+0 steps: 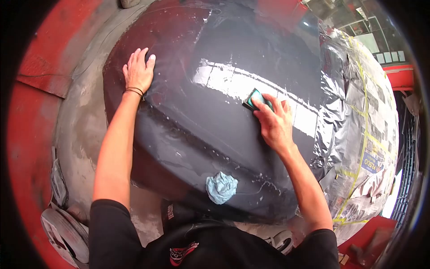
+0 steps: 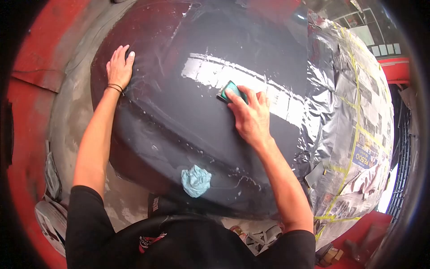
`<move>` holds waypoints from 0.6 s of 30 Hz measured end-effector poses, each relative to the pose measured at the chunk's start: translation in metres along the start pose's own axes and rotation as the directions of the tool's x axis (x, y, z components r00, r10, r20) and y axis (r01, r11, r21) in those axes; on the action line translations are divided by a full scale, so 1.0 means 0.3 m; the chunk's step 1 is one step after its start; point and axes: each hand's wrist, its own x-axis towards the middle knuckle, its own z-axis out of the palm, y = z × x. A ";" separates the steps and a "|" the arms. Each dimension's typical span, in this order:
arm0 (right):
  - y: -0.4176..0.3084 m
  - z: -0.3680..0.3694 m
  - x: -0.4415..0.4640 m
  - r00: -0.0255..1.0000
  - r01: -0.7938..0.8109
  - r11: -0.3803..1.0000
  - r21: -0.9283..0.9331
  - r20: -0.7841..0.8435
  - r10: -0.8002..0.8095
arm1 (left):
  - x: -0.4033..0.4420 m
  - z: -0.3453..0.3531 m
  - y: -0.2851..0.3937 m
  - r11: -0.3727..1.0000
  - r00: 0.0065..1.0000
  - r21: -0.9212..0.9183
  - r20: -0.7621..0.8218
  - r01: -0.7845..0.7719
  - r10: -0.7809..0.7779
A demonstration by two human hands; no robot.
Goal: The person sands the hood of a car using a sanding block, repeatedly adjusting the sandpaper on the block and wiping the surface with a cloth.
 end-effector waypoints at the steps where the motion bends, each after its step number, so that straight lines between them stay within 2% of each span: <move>1: 0.022 -0.002 0.011 1.000 0.022 1.000 -0.014 0.014 -0.022 | -0.001 -0.003 0.009 1.000 1.000 -0.015 0.000 0.018 -0.018; 3: 0.132 0.055 0.156 1.000 -0.011 0.981 -0.192 -0.001 0.011 | -0.008 -0.010 -0.002 0.998 1.000 -0.057 -0.003 -0.014 0.014; 7: 0.396 0.224 0.588 0.953 -0.297 0.931 -0.212 -0.125 0.275 | -0.013 -0.012 0.001 0.998 1.000 -0.067 -0.020 -0.011 0.009; 10: 0.369 0.255 0.575 0.940 -0.307 0.917 -0.256 -0.230 0.251 | -0.028 -0.031 0.021 0.994 1.000 -0.108 -0.006 -0.025 0.025; 13: 0.138 0.164 0.385 0.987 -0.148 0.963 -0.225 -0.101 0.128 | -0.029 -0.028 0.027 0.997 1.000 -0.080 0.000 -0.001 0.001; 14: 0.066 0.140 0.327 0.993 -0.111 0.982 -0.152 -0.054 0.104 | -0.031 -0.024 0.024 0.995 1.000 -0.095 -0.005 0.001 -0.002; 15: 0.036 0.134 0.301 0.994 -0.086 0.988 -0.129 -0.071 0.077 | -0.028 -0.025 0.026 0.994 1.000 -0.107 -0.007 0.002 -0.002; 18: 0.151 0.156 0.406 0.996 -0.053 0.975 -0.216 -0.081 0.037 | -0.034 -0.033 0.028 0.992 1.000 -0.126 -0.012 -0.004 0.002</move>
